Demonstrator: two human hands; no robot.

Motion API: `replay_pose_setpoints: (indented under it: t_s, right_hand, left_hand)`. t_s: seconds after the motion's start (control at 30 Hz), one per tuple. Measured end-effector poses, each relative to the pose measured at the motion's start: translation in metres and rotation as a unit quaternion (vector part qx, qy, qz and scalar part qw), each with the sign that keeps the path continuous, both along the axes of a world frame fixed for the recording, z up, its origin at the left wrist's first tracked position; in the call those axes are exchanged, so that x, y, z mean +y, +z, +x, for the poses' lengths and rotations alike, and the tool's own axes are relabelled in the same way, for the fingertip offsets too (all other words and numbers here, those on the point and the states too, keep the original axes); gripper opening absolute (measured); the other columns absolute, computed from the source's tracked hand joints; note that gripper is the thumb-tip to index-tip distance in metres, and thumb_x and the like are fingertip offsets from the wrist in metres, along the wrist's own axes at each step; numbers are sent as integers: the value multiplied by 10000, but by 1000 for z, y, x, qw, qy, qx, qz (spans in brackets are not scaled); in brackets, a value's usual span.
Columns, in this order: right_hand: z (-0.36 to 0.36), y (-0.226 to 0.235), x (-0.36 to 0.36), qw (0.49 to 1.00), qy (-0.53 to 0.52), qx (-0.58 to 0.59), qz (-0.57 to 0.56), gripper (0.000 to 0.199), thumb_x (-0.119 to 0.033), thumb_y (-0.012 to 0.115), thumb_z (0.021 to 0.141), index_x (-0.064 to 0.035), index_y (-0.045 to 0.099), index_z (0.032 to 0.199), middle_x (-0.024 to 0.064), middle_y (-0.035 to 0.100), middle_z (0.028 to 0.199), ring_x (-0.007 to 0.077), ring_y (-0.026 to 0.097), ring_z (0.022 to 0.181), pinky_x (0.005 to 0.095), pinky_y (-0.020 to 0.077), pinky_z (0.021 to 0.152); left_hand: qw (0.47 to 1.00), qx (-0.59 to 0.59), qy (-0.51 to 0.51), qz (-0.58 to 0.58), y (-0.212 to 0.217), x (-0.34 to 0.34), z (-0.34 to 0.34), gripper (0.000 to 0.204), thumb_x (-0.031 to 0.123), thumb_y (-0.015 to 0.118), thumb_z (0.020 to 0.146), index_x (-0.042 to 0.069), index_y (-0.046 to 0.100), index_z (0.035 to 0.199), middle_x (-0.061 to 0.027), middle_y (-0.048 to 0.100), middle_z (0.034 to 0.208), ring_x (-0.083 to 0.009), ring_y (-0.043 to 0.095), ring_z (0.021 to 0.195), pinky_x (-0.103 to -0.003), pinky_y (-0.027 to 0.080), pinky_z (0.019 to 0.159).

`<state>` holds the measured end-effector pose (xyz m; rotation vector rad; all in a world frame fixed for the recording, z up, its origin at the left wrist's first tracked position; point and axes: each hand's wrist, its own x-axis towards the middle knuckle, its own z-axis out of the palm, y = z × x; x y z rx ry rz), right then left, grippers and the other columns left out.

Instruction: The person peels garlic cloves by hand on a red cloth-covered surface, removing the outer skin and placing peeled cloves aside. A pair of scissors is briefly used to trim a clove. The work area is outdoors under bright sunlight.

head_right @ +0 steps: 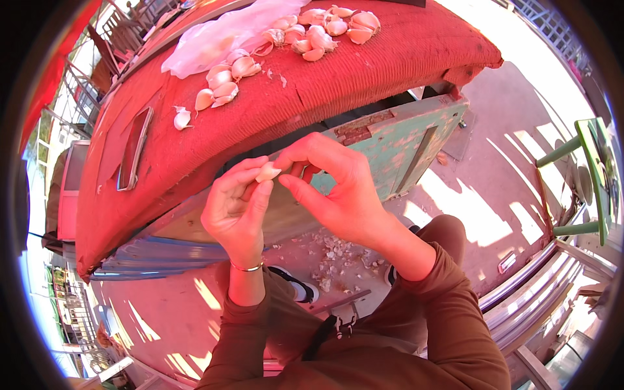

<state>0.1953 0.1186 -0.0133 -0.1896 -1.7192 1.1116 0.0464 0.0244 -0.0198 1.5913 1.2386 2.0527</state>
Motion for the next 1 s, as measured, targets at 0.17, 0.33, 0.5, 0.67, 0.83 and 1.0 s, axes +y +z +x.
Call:
replay_pose_setpoints:
  t_s: [0.17, 0.33, 0.5, 0.67, 0.83, 1.0]
  right_hand:
    - [2, 4, 2, 997, -44, -27, 58, 227, 106, 739, 832, 2, 699, 1031, 109, 674, 1031, 178, 681, 872, 295, 545, 738]
    - [7, 13, 0, 992, -61, -47, 102, 241, 110, 754, 803, -4, 702, 1009, 114, 669, 1027, 183, 674, 885, 295, 536, 759]
    - [8, 21, -1, 986, -69, -59, 140, 255, 119, 766, 785, -5, 704, 999, 118, 671, 1016, 193, 681, 875, 299, 538, 770]
    - [6, 37, -5, 988, -51, -86, 117, 263, 119, 779, 770, -8, 706, 988, 115, 678, 1003, 209, 684, 886, 315, 539, 769]
    - [3, 44, 1, 979, -47, -102, 170, 254, 113, 785, 766, -10, 697, 970, 111, 679, 1000, 213, 684, 901, 318, 539, 774]
    - [0, 44, 2, 978, -46, -112, 169, 213, 98, 785, 778, -10, 683, 931, 115, 681, 1000, 215, 677, 915, 321, 535, 792]
  left_hand:
    - [1000, 0, -19, -4, 1, 2, -1, 220, -159, 696, 898, -85, 674, 1105, -217, 699, 1184, -275, 711, 1121, -374, 611, 974]
    - [999, 41, -1, 5, 8, 0, -1, 221, -148, 716, 888, -82, 679, 1095, -207, 713, 1160, -257, 724, 1084, -360, 615, 949]
    - [999, 33, 1, 19, 12, 0, -2, 238, -150, 734, 866, -61, 699, 1085, -168, 736, 1113, -251, 726, 1085, -368, 618, 954]
    - [999, 41, 8, 31, 15, -4, -6, 241, -148, 732, 864, -57, 709, 1085, -154, 743, 1098, -238, 731, 1072, -350, 618, 947]
    - [999, 28, 14, 18, 20, -7, -9, 221, -133, 729, 875, -55, 712, 1082, -152, 743, 1110, -223, 729, 1077, -343, 616, 944]
    - [999, -31, -20, 18, 21, -7, -11, 192, -130, 711, 898, -71, 689, 1079, -182, 731, 1128, -231, 730, 1073, -340, 613, 936]
